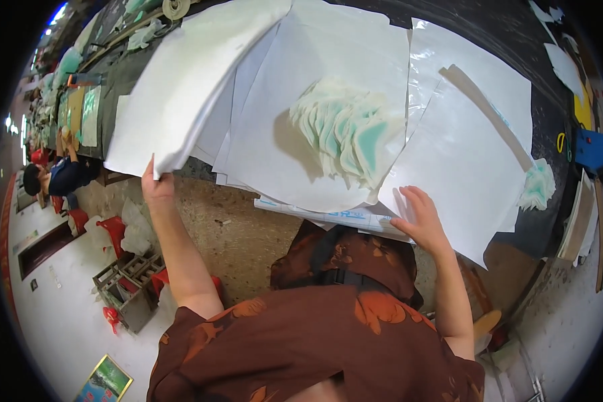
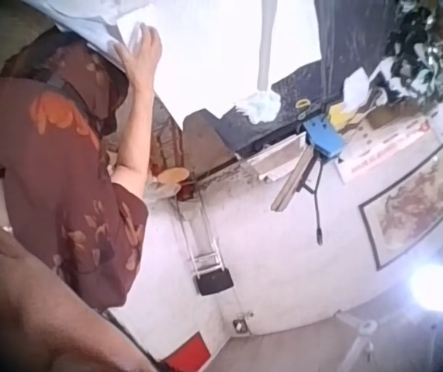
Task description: Organizing shoe padding components and protective paper layers on a factory workbench.
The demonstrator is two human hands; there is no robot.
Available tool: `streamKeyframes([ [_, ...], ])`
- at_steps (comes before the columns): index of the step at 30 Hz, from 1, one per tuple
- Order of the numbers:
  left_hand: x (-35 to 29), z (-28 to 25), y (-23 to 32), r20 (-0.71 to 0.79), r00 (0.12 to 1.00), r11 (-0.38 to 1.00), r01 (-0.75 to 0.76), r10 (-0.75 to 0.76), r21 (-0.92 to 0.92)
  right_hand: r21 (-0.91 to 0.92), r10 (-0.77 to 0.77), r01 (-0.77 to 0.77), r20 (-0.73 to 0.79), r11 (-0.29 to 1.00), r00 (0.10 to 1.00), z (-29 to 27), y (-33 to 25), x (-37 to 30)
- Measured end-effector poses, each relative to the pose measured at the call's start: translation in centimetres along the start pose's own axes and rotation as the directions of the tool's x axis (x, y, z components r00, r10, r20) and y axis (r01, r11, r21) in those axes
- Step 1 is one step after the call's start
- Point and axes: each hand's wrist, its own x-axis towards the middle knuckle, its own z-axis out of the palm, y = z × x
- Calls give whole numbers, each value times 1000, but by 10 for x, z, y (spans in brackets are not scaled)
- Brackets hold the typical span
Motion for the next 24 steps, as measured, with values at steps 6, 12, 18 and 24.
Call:
streamKeyframes([
  [6, -72, 60, 4, 147, 989, 999, 5, -13, 52, 353, -83, 96, -54, 931, 995, -9, -42, 21],
  [12, -181, 64, -1, 527, 833, 985, 111, -165, 133, 932, -148, -167, 224, 320, 963, -20, -90, 52],
  [18, -243, 83, -58, 705, 707, 799, -454, 55, 393, 984, -302, -169, 146, -50, 942, -51, -96, 37],
  [24, -294, 125, -162, 531, 821, 974, 128, -211, 189, 979, 193, 152, -177, 136, 965, -95, -12, 6],
])
